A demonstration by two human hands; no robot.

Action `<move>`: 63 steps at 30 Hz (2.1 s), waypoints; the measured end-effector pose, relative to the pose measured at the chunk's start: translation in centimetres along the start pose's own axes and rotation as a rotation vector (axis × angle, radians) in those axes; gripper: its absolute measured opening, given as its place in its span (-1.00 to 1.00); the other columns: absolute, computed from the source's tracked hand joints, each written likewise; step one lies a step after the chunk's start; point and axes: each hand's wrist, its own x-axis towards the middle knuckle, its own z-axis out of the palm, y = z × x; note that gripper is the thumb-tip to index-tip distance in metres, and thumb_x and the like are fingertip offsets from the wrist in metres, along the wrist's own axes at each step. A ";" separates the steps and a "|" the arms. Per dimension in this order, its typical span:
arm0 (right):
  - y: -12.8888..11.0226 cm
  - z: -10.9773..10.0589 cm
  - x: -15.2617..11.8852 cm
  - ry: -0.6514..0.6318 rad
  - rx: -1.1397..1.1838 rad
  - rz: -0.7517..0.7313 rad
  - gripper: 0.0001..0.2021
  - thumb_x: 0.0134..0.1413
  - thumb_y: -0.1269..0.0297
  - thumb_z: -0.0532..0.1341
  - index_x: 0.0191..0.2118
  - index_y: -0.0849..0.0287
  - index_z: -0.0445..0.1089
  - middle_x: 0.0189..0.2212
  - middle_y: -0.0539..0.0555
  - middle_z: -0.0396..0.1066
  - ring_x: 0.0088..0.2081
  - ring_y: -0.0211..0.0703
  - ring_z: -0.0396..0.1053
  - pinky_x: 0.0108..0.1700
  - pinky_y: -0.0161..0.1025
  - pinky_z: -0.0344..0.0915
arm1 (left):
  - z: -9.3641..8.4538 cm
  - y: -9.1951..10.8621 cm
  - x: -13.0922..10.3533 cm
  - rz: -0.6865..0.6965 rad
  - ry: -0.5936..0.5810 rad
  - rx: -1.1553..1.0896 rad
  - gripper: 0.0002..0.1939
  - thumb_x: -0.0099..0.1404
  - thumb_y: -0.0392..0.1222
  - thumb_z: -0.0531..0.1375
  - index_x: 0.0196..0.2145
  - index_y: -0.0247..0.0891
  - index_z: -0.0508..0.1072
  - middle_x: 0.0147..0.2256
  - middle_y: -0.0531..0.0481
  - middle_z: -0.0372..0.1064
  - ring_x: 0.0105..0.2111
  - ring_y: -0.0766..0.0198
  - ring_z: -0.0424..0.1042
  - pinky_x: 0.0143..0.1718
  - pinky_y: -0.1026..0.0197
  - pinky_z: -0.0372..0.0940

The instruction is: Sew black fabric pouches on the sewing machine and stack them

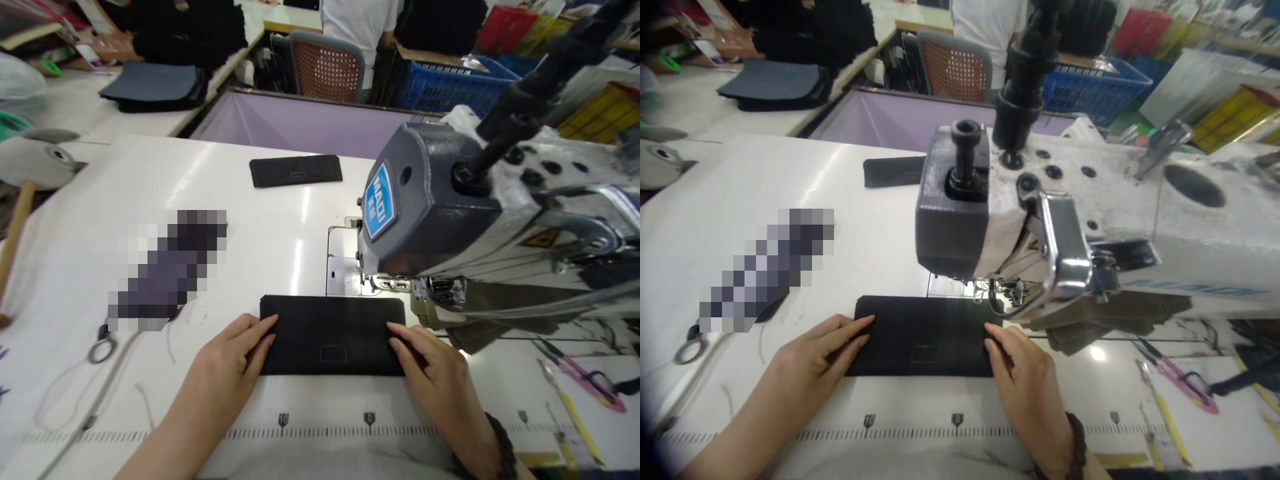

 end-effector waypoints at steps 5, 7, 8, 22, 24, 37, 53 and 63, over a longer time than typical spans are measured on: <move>0.0 0.1 0.0 0.027 -0.022 0.003 -0.75 0.10 0.28 0.05 -0.16 0.22 0.38 -0.30 0.08 0.45 -0.28 -0.20 0.40 -0.24 -0.30 0.33 | 0.1 -0.2 -0.1 0.006 0.012 -0.001 -0.68 0.27 -0.13 -0.04 -0.20 -0.30 0.43 -0.45 0.05 0.31 -0.50 0.39 0.36 -0.46 0.41 0.29; 0.0 0.1 0.0 0.031 -0.026 0.010 -0.75 0.10 0.28 0.04 -0.16 0.22 0.38 -0.31 0.09 0.45 -0.28 -0.20 0.41 -0.23 -0.29 0.34 | 0.2 -0.3 -0.1 0.004 0.008 -0.004 -0.68 0.27 -0.12 -0.04 -0.19 -0.30 0.42 -0.44 0.04 0.32 -0.49 0.38 0.37 -0.45 0.41 0.30; 0.0 0.1 0.0 0.029 -0.027 0.014 -0.74 0.10 0.28 0.04 -0.16 0.22 0.38 -0.30 0.09 0.45 -0.28 -0.19 0.41 -0.23 -0.28 0.34 | 0.2 -0.3 0.0 0.003 0.005 -0.004 -0.68 0.27 -0.12 -0.04 -0.19 -0.29 0.42 -0.44 0.04 0.32 -0.49 0.38 0.37 -0.45 0.40 0.30; -0.3 -0.2 -0.1 -0.018 -0.016 0.034 -0.73 0.12 0.30 0.01 -0.15 0.22 0.38 -0.34 0.10 0.44 -0.32 -0.20 0.40 -0.29 -0.29 0.34 | 0.1 -0.2 0.0 -0.021 -0.003 -0.001 -0.68 0.27 -0.10 -0.05 -0.19 -0.27 0.42 -0.43 0.03 0.33 -0.48 0.35 0.37 -0.44 0.37 0.31; -0.4 -0.3 -0.1 -0.027 -0.012 0.035 -0.73 0.12 0.31 0.00 -0.15 0.21 0.38 -0.36 0.09 0.44 -0.33 -0.20 0.39 -0.31 -0.29 0.34 | 0.1 -0.2 0.0 -0.015 0.007 -0.001 -0.68 0.27 -0.10 -0.05 -0.20 -0.27 0.42 -0.44 0.03 0.33 -0.49 0.35 0.37 -0.44 0.37 0.32; -0.2 -0.3 -0.1 0.001 0.011 0.050 -0.74 0.11 0.29 0.02 -0.18 0.20 0.40 -0.37 0.08 0.45 -0.34 -0.20 0.40 -0.31 -0.30 0.34 | 0.0 -0.1 0.0 -0.028 -0.009 -0.027 -0.69 0.26 -0.11 -0.03 -0.20 -0.27 0.42 -0.44 0.04 0.33 -0.49 0.37 0.37 -0.46 0.39 0.31; -0.3 -0.4 0.0 0.003 -0.001 0.052 -0.72 0.07 0.30 0.03 -0.15 0.21 0.39 -0.32 0.10 0.45 -0.31 -0.16 0.41 -0.29 -0.26 0.35 | 0.1 -0.2 -0.1 -0.026 -0.005 -0.029 -0.69 0.26 -0.12 -0.03 -0.19 -0.27 0.42 -0.42 0.04 0.33 -0.48 0.36 0.37 -0.44 0.38 0.31; -0.1 -0.6 -0.4 -0.023 0.129 -0.005 -0.76 0.11 0.32 0.03 -0.20 0.16 0.41 -0.48 0.04 0.40 -0.44 -0.25 0.36 -0.40 -0.33 0.30 | 0.2 -0.2 -0.1 -0.045 -0.014 -0.020 -0.68 0.26 -0.11 -0.04 -0.20 -0.26 0.43 -0.43 0.02 0.33 -0.49 0.35 0.36 -0.45 0.35 0.32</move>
